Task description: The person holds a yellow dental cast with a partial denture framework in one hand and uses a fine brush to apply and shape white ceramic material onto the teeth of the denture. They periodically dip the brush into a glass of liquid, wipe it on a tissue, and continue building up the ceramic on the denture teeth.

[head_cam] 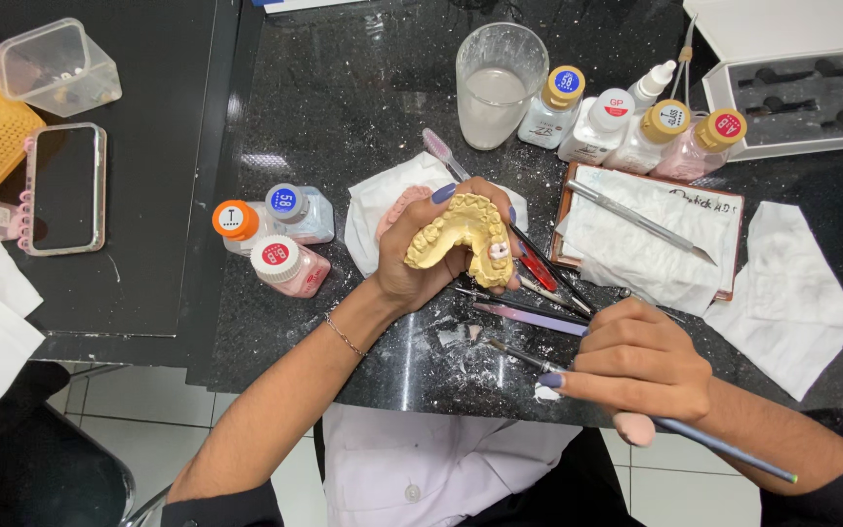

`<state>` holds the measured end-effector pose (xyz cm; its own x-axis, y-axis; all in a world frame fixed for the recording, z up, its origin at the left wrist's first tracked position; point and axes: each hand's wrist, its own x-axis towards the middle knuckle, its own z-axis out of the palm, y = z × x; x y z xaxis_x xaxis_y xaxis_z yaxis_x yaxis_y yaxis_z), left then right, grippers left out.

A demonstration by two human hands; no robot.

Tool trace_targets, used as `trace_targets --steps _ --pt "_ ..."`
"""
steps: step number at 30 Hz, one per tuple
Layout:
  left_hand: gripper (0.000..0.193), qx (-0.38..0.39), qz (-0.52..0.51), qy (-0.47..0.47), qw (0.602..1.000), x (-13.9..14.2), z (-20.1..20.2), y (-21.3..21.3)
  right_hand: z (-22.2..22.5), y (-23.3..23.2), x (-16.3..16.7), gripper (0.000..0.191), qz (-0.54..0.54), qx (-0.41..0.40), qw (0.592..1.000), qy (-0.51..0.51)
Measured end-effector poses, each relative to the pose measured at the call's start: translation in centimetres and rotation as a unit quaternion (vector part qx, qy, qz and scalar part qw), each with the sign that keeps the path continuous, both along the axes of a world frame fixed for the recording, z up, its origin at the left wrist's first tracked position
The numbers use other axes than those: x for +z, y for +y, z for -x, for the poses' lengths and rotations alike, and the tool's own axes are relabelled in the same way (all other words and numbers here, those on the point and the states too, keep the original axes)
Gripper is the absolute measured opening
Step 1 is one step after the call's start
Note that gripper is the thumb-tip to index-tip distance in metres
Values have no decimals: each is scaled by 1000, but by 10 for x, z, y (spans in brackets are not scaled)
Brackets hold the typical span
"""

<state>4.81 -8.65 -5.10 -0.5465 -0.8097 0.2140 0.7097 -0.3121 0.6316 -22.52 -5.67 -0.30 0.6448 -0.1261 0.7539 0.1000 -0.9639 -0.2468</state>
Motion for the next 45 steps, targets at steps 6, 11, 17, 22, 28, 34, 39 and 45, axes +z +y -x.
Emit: trace_targets --steps 6,11,17,22,28,34,39,45 --pt "56 30 0 -5 1000 10 -1 2 7 -1 6 52 33 -21 999 -34" --pt "56 20 -15 2 1000 13 -4 1 9 -3 -2 50 10 -46 997 -55" --pt "56 8 -18 4 1000 4 -3 1 12 0 -4 52 10 -32 999 -31" --pt "56 20 3 -14 1000 8 -3 4 -1 1 4 25 -26 9 999 34" --pt "58 11 13 -25 1000 7 -2 5 -17 1 5 7 -39 16 998 37" --pt "58 10 12 -6 1000 4 1 5 -11 3 4 14 -41 -2 998 47" --pt "57 19 15 -16 1000 8 -1 5 -6 6 2 34 -39 -24 999 -14" --pt "58 39 9 -20 999 10 -6 6 -18 3 -16 34 -9 -56 989 -140"
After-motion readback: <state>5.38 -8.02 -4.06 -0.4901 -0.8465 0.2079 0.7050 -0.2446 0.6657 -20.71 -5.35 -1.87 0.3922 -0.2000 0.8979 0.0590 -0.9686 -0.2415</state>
